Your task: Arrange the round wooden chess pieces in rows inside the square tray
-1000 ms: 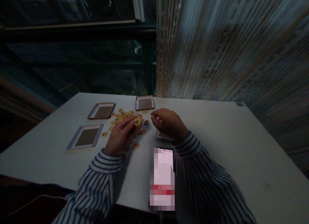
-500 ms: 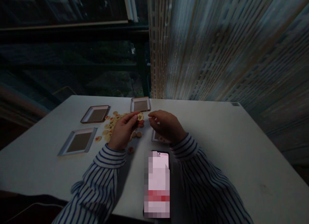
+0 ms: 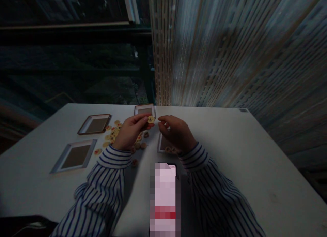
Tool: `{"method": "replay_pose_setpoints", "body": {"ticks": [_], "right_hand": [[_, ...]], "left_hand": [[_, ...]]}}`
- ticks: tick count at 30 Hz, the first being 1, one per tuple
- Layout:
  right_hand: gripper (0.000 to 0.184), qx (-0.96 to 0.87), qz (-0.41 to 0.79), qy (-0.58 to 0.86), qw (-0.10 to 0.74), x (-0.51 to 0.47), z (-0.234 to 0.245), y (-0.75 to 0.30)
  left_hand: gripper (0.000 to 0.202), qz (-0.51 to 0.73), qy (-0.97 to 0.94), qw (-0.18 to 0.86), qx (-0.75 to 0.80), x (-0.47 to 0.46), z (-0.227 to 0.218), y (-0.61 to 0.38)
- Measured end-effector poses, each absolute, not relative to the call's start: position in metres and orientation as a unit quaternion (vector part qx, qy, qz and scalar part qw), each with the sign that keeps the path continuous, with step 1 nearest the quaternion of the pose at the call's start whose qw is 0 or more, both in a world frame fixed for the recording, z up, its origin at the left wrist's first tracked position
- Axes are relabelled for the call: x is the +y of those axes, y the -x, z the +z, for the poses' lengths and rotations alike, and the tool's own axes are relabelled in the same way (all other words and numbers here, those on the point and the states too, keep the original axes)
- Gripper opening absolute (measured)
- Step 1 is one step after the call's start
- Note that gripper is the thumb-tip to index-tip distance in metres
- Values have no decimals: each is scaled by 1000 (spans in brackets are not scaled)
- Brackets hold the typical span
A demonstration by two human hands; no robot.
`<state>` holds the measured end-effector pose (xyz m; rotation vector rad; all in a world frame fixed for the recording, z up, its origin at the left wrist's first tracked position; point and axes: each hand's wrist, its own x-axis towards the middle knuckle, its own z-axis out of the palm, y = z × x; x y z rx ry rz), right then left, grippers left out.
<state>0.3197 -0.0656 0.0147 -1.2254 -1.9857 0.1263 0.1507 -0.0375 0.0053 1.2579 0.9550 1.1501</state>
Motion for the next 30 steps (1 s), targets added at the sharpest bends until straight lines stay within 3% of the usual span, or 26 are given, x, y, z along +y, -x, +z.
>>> {"method": "replay_pose_setpoints", "body": {"ticks": [13, 30], "right_hand": [[19, -760, 99, 484, 423, -60, 10, -325], [18, -749, 171, 471, 433, -56, 0, -326]], "left_hand": [[24, 440, -560, 599, 366, -28, 9, -166], [22, 376, -690, 491, 376, -28, 14, -157]]}}
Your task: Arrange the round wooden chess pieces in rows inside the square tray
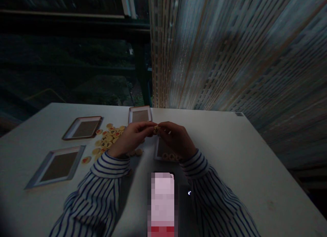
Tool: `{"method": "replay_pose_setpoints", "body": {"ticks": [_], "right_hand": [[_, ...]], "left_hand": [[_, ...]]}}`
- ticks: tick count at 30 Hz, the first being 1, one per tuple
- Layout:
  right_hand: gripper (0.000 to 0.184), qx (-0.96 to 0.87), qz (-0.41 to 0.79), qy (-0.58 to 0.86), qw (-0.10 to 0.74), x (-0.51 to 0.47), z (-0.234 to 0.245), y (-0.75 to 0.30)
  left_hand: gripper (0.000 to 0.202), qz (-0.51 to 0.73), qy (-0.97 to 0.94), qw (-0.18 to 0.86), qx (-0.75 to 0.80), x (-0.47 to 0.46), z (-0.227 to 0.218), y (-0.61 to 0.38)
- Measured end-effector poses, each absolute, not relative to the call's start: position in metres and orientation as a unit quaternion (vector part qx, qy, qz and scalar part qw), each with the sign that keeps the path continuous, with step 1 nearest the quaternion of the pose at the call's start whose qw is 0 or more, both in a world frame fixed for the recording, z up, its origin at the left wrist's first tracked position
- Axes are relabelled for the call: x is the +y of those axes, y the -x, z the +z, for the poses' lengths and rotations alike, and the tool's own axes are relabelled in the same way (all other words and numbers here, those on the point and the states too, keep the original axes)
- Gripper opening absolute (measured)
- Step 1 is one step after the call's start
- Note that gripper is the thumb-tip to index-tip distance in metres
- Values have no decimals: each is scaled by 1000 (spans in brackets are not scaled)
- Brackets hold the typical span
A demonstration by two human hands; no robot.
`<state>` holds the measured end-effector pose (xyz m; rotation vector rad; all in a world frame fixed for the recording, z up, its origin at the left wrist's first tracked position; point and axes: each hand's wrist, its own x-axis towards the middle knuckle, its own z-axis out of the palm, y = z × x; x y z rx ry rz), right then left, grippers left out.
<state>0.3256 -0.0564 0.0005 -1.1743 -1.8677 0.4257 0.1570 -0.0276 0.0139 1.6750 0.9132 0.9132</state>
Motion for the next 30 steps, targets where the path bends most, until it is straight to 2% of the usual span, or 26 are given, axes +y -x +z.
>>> {"method": "replay_pose_setpoints", "body": {"ticks": [19, 30], "right_hand": [[17, -721, 275, 441, 459, -60, 6, -321], [20, -698, 252, 464, 483, -59, 7, -321]], "left_hand": [[26, 384, -656, 526, 383, -27, 14, -154], [39, 341, -638, 579, 376, -28, 18, -149]]}}
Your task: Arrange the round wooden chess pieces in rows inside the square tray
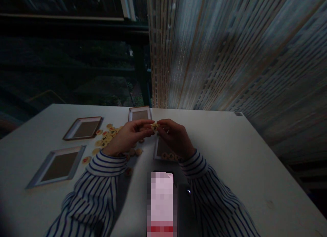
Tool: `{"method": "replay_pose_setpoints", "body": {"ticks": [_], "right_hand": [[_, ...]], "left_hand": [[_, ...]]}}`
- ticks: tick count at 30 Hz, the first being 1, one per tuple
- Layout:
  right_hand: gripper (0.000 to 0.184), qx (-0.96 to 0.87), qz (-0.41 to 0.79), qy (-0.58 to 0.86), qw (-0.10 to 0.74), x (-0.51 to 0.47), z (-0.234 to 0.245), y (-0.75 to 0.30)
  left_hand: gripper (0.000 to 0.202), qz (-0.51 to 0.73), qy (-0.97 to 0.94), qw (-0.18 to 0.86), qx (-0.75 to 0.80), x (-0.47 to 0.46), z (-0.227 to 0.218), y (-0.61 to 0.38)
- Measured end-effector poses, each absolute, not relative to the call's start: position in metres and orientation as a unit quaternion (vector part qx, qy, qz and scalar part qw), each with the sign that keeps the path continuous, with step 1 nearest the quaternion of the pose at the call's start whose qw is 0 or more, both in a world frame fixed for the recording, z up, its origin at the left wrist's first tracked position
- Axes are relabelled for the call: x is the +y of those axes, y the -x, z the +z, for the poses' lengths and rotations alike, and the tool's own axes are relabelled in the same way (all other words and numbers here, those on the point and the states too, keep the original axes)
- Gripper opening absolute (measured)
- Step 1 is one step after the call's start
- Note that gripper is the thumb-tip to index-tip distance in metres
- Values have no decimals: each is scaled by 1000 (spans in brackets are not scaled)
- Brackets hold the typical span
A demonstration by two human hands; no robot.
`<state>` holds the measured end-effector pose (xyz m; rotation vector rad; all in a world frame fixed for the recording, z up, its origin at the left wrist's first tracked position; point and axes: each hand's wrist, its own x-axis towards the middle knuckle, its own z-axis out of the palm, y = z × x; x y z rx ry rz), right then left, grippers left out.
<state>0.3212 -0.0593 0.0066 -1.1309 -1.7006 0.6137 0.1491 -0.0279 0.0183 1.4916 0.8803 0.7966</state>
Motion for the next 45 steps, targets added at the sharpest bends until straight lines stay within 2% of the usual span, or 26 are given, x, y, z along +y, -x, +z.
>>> {"method": "replay_pose_setpoints", "body": {"ticks": [6, 19, 24, 31, 38, 45], "right_hand": [[21, -697, 263, 461, 482, -59, 6, -321], [27, -689, 372, 396, 480, -60, -1, -320], [25, -694, 367, 398, 475, -60, -2, -320], [16, -711, 262, 464, 460, -60, 6, -321], [18, -695, 306, 443, 477, -61, 6, -321], [17, -675, 313, 436, 506, -60, 7, -321]], "left_hand": [[36, 350, -634, 575, 382, -28, 19, -148], [28, 376, -609, 570, 404, -28, 24, -148], [28, 378, -614, 567, 398, -27, 21, -147], [29, 353, -646, 562, 377, -27, 19, -144], [30, 343, -656, 561, 371, -26, 19, -144], [37, 319, -642, 604, 350, -28, 17, -144]]}}
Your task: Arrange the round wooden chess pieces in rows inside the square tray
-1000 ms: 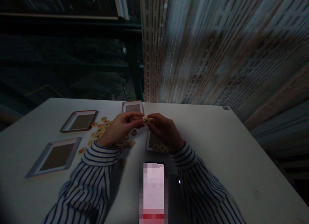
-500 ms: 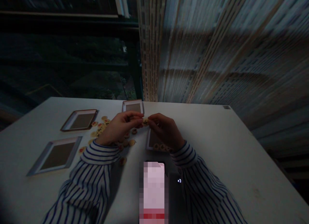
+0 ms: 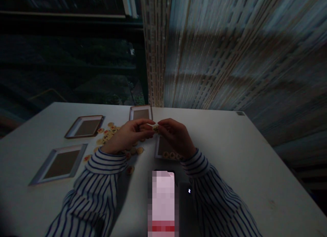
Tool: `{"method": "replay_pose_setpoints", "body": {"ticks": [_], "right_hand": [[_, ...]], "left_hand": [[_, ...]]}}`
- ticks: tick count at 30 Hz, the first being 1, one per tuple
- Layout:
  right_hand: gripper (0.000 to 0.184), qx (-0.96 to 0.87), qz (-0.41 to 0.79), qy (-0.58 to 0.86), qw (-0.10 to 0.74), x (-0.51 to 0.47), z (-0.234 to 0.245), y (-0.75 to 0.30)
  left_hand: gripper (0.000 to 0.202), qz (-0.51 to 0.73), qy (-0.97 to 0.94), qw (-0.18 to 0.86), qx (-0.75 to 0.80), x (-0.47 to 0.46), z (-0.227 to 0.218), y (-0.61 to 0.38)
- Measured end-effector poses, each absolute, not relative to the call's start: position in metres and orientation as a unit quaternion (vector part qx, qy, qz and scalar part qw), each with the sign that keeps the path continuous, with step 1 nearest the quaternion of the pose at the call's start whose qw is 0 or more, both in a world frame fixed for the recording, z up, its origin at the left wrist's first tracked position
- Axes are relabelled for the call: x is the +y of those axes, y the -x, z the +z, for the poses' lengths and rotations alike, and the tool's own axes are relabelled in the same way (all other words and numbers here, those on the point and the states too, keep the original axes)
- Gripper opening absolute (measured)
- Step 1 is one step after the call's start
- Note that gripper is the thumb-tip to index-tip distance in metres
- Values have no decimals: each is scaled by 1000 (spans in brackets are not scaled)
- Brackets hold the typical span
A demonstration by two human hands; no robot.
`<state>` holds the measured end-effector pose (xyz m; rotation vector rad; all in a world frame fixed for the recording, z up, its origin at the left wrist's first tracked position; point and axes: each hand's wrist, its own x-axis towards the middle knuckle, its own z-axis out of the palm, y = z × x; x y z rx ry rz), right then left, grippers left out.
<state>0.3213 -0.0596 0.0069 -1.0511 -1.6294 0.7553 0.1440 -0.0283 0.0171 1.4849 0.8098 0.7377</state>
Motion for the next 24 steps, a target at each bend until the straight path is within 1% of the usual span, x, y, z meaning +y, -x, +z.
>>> {"method": "replay_pose_setpoints", "body": {"ticks": [10, 24], "right_hand": [[18, -669, 327, 439, 503, -59, 4, -321], [21, -662, 381, 414, 496, -61, 4, -318]], "left_hand": [[37, 331, -654, 578, 360, -25, 14, -142], [35, 339, -657, 557, 377, -25, 19, -141]]}}
